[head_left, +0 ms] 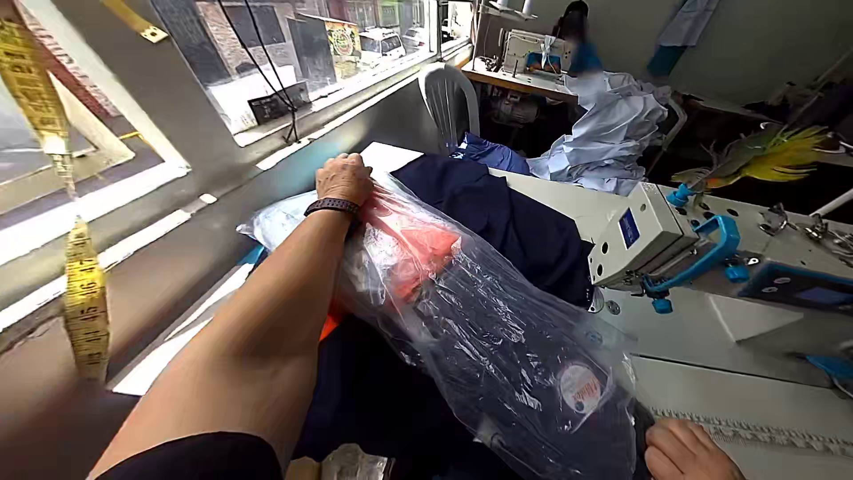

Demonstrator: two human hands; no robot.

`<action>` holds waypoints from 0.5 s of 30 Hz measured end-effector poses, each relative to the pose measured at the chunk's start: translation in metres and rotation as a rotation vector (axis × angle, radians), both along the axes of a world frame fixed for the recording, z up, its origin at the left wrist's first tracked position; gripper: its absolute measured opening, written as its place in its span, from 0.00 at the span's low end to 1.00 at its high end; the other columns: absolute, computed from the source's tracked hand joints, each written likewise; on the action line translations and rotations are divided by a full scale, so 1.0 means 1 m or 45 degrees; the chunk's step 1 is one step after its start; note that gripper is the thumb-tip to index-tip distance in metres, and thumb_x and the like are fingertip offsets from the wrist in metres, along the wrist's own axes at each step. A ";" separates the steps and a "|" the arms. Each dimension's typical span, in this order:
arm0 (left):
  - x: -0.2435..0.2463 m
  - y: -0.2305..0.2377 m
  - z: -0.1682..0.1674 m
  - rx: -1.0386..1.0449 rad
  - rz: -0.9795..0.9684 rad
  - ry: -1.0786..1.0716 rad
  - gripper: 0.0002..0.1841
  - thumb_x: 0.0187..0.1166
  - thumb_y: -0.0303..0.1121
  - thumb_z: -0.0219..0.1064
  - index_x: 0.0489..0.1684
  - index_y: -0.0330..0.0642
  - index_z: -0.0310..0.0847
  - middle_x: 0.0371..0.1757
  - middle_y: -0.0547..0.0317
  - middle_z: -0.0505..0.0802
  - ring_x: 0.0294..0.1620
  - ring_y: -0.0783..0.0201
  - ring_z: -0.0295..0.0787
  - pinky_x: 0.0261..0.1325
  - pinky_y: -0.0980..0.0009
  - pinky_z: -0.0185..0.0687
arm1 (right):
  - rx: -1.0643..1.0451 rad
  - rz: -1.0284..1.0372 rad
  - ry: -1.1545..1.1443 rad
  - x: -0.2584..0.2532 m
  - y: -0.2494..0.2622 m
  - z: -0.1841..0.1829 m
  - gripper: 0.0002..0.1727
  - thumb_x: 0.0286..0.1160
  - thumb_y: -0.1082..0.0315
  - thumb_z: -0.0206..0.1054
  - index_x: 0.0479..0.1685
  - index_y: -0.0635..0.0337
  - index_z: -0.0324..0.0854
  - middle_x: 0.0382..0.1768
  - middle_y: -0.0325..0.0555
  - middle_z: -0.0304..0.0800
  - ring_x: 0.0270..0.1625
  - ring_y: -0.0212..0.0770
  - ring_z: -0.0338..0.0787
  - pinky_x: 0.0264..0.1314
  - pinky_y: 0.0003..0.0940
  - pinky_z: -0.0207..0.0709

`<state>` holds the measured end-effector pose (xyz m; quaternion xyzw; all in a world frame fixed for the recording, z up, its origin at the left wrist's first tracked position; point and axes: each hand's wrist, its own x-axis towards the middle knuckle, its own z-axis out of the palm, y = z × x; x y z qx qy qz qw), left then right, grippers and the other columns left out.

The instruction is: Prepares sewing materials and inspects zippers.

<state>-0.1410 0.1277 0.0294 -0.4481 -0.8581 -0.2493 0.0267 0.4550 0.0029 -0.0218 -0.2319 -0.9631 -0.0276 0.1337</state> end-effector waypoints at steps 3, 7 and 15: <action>0.065 -0.008 0.028 0.285 -0.293 0.005 0.26 0.80 0.32 0.68 0.70 0.17 0.72 0.72 0.11 0.74 0.78 0.14 0.63 0.73 0.19 0.55 | 0.207 -0.250 0.408 0.006 0.006 -0.045 0.11 0.77 0.58 0.57 0.33 0.53 0.79 0.43 0.49 0.88 0.50 0.48 0.89 0.54 0.37 0.83; 0.266 -0.091 0.041 0.730 -1.551 0.356 0.25 0.87 0.51 0.56 0.51 0.34 0.87 0.58 0.41 0.93 0.72 0.43 0.83 0.78 0.43 0.71 | 0.156 -0.242 0.666 -0.001 0.004 -0.059 0.10 0.85 0.59 0.55 0.50 0.48 0.80 0.58 0.48 0.88 0.66 0.47 0.85 0.70 0.38 0.79; 0.349 -0.151 -0.007 -0.812 -1.466 0.269 0.25 0.93 0.42 0.49 0.44 0.26 0.85 0.39 0.30 0.92 0.49 0.31 0.91 0.55 0.35 0.79 | 0.225 -0.290 0.813 0.027 0.019 -0.074 0.14 0.75 0.68 0.62 0.34 0.49 0.96 0.41 0.41 0.96 0.53 0.45 0.92 0.59 0.41 0.83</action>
